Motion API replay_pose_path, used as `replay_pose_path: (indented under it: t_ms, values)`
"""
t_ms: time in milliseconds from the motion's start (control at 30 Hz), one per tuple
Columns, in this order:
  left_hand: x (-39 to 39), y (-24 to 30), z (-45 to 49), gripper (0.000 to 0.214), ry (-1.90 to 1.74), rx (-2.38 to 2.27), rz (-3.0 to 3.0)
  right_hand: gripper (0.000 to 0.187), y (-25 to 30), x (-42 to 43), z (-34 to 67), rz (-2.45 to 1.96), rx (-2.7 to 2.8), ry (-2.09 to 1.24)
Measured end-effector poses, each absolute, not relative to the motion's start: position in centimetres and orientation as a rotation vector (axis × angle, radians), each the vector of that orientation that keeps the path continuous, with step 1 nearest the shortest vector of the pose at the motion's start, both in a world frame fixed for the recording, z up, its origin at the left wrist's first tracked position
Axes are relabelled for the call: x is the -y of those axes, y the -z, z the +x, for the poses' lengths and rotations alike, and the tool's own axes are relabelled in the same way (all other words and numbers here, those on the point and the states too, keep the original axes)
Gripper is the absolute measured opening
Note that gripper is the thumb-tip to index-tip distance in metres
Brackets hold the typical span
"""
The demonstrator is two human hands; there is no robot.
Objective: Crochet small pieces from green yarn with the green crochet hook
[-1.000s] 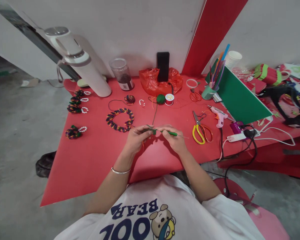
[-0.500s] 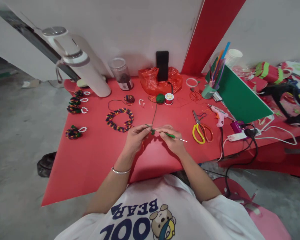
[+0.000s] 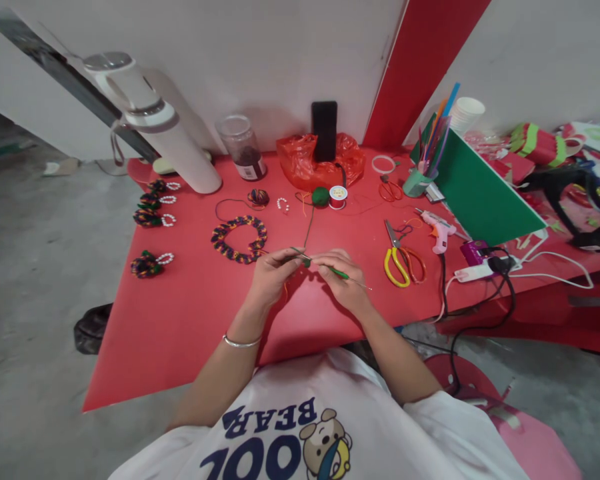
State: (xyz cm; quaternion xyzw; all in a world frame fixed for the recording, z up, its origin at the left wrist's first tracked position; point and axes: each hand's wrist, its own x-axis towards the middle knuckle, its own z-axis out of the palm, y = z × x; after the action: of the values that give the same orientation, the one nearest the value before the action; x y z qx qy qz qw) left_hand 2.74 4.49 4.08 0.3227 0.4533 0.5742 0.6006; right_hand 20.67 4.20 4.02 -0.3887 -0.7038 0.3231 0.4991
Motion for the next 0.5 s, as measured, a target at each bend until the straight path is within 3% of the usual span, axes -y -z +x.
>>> replay_pose_path:
  t_ms: [500]
  values:
    - [-4.39,-4.51,2.44,0.029,-1.252,-1.082,0.707,0.015,-3.98,-3.96,20.71,-0.945,1.709,-0.771]
